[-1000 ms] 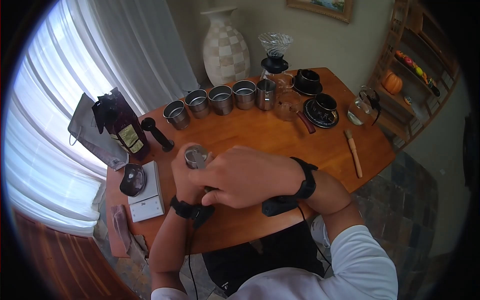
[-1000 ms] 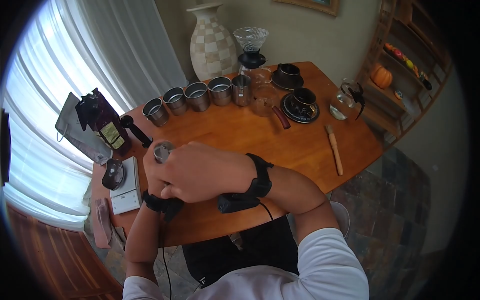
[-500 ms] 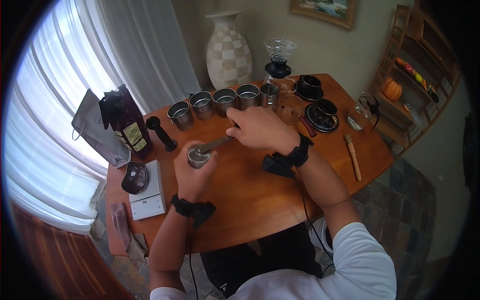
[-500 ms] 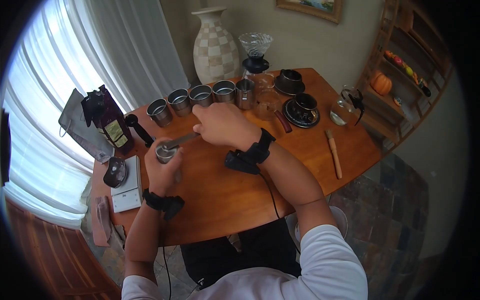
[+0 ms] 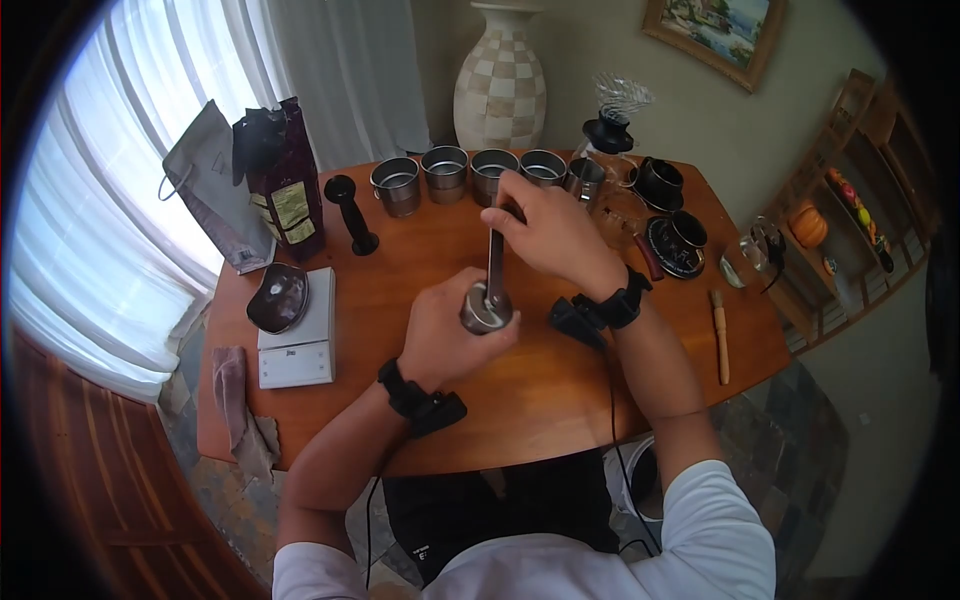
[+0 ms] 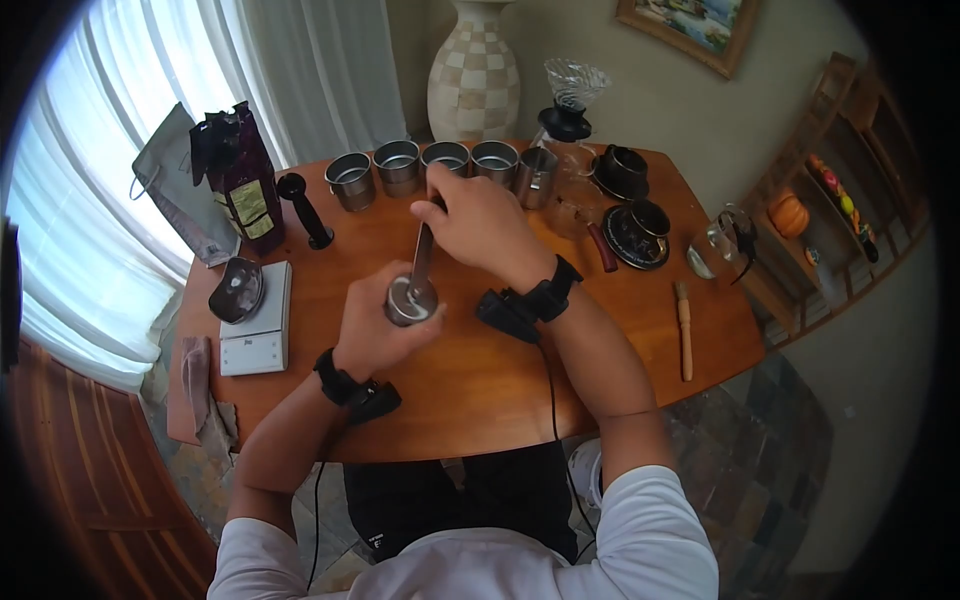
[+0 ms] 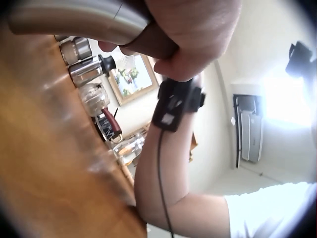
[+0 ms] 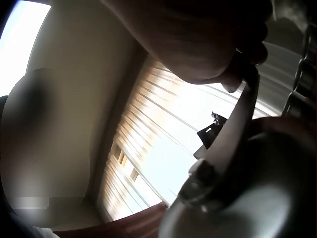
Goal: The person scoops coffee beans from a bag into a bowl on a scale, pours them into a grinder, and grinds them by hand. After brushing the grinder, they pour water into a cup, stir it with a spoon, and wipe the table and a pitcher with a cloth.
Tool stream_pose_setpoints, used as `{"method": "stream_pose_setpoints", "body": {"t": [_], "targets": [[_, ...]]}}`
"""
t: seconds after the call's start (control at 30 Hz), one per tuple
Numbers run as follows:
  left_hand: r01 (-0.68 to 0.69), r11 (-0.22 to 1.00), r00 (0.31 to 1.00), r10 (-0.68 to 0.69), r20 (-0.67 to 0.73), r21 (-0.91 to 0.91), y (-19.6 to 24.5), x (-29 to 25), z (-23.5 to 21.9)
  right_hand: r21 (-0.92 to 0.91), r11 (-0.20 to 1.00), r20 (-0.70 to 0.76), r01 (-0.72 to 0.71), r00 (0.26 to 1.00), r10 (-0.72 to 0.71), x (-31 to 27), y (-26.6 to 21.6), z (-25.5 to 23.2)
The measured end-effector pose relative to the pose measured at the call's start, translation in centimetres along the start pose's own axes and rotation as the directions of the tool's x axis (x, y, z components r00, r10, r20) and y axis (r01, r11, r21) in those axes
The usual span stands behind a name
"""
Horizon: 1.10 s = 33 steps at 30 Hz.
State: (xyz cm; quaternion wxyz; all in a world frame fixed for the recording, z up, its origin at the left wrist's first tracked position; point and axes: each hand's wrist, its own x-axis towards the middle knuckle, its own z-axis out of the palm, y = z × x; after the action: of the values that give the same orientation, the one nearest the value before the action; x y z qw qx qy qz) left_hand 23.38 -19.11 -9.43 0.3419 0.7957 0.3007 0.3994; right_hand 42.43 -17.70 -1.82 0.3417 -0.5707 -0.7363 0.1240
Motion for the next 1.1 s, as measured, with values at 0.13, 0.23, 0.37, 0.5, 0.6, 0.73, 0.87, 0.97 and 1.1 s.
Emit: {"method": "stream_pose_setpoints", "body": {"t": [0.13,0.23,0.37,0.5,0.6,0.73,0.87,0.97,1.1], "targets": [[0.054,0.978,0.933,-0.122,-0.339,-0.202,-2.6,1.8,-3.1,-0.186,0.982,0.119,-0.018,0.992,0.041,-1.3,-1.3,-2.1],[0.081,0.994,0.935,-0.101,-0.341,-0.072,-3.4,1.9,-3.2,0.035,0.961,0.405,0.273,0.876,-0.263,-4.2,-5.9,-2.7],[0.175,0.921,0.983,-0.183,0.011,-0.349,-2.2,0.3,0.5,0.232,0.831,0.192,0.506,0.813,-0.549,-5.4,-7.8,-0.4],[-0.370,0.926,0.927,0.374,-0.041,0.077,0.7,-1.2,2.1,0.037,0.982,0.042,0.185,0.982,-0.186,-1.9,-4.4,0.0],[-0.048,0.998,0.998,0.050,0.041,-0.048,0.6,-0.5,0.2,-0.139,0.990,0.052,-0.008,0.999,0.016,-0.5,-0.2,-0.8],[0.059,0.982,0.939,-0.116,-0.324,-0.180,-3.4,2.0,-3.3,-0.260,0.966,0.272,-0.005,0.959,0.079,-2.0,-3.0,-2.8],[0.210,0.965,0.939,-0.243,-0.243,-0.154,-2.9,1.4,-2.1,0.129,0.931,0.452,0.342,0.815,-0.363,-4.6,-6.9,-2.0],[0.060,0.915,0.986,-0.117,-0.120,-0.398,-4.4,-1.2,2.7,0.207,0.886,0.279,0.415,0.843,-0.460,-5.1,-8.3,-0.4],[-0.278,0.960,0.960,0.278,-0.029,0.001,-0.9,-1.0,2.5,0.154,0.960,0.051,0.232,0.969,-0.242,-3.2,-6.4,1.0]]}}
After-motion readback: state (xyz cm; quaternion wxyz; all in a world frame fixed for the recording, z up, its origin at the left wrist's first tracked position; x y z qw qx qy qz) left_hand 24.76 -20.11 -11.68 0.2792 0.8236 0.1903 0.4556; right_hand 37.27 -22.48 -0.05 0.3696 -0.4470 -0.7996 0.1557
